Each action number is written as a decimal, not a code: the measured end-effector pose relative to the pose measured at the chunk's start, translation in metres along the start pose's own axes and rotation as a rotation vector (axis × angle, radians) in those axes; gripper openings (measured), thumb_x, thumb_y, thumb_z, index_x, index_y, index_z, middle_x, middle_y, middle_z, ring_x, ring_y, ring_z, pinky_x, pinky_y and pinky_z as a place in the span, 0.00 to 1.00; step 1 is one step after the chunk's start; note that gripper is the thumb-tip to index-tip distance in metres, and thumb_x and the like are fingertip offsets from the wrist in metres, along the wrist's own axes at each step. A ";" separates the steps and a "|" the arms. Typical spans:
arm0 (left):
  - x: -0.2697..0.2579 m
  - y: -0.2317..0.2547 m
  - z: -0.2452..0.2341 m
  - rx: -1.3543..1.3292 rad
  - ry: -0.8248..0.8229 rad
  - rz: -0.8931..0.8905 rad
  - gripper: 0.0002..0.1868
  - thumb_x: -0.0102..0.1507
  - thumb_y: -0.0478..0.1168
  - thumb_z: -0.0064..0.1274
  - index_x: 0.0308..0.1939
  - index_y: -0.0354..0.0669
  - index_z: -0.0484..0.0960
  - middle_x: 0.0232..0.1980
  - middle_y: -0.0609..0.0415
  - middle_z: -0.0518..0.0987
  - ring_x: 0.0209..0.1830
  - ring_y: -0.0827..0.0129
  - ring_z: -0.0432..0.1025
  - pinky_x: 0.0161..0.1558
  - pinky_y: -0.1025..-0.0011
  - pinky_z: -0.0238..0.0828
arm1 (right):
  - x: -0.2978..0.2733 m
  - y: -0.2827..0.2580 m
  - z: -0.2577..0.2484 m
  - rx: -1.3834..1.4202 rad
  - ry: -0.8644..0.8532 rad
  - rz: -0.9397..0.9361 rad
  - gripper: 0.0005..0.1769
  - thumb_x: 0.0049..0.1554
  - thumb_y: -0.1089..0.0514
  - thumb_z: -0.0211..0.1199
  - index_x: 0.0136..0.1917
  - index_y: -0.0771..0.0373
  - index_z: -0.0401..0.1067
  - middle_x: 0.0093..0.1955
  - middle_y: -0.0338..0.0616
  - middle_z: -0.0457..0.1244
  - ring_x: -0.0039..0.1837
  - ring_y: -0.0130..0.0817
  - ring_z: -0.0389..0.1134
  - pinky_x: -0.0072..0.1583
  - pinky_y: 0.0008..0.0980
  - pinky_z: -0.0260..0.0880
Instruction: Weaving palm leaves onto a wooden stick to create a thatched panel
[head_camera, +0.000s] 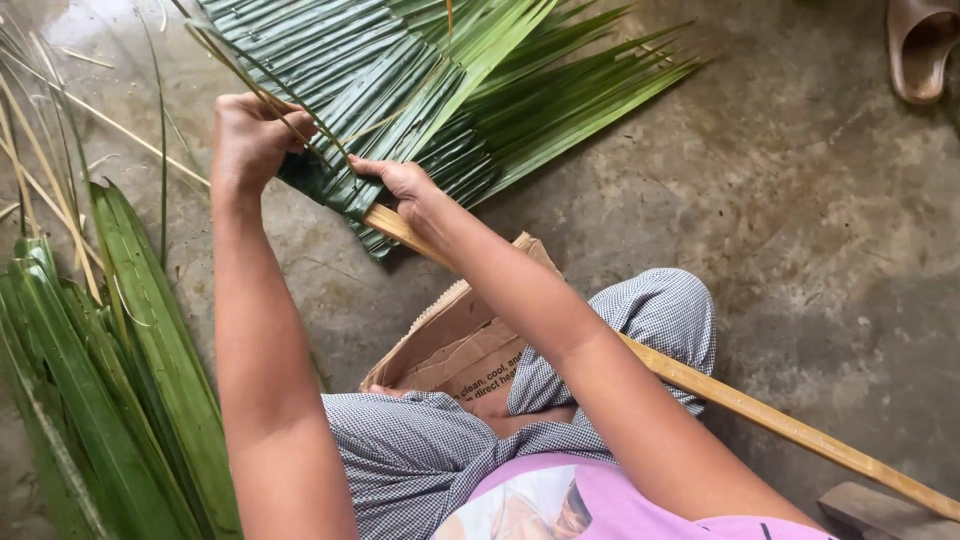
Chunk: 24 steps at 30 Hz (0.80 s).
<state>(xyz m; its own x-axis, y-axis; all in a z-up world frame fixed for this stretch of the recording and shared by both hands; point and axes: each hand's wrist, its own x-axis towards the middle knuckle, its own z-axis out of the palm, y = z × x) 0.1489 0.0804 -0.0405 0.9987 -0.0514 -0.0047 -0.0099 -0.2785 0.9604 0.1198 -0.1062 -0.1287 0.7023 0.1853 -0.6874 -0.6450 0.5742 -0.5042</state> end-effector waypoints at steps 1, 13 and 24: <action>0.002 0.004 0.001 0.001 0.004 0.004 0.05 0.62 0.31 0.64 0.42 0.36 0.87 0.32 0.55 0.83 0.24 0.79 0.74 0.26 0.85 0.73 | 0.001 -0.001 0.001 -0.002 -0.005 -0.002 0.09 0.53 0.68 0.67 0.49 0.71 0.80 0.43 0.51 0.71 0.40 0.38 0.71 0.42 0.38 0.76; 0.013 0.004 0.009 0.350 0.019 0.004 0.03 0.59 0.29 0.55 0.34 0.33 0.84 0.24 0.52 0.81 0.19 0.74 0.74 0.22 0.76 0.74 | -0.002 -0.003 0.001 -0.005 0.005 0.015 0.10 0.51 0.66 0.70 0.48 0.71 0.80 0.42 0.50 0.71 0.38 0.37 0.71 0.41 0.37 0.76; 0.025 -0.024 0.024 0.593 0.004 0.052 0.08 0.55 0.32 0.62 0.37 0.38 0.90 0.30 0.46 0.84 0.26 0.62 0.78 0.35 0.62 0.80 | -0.013 -0.008 0.004 0.008 -0.003 -0.030 0.10 0.52 0.69 0.68 0.49 0.72 0.80 0.43 0.50 0.72 0.39 0.35 0.72 0.44 0.33 0.77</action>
<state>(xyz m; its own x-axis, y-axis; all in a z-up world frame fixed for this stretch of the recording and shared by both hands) 0.1724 0.0631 -0.0704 0.9963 -0.0765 0.0403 -0.0845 -0.7640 0.6397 0.1175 -0.1097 -0.1134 0.7223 0.1701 -0.6703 -0.6209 0.5862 -0.5203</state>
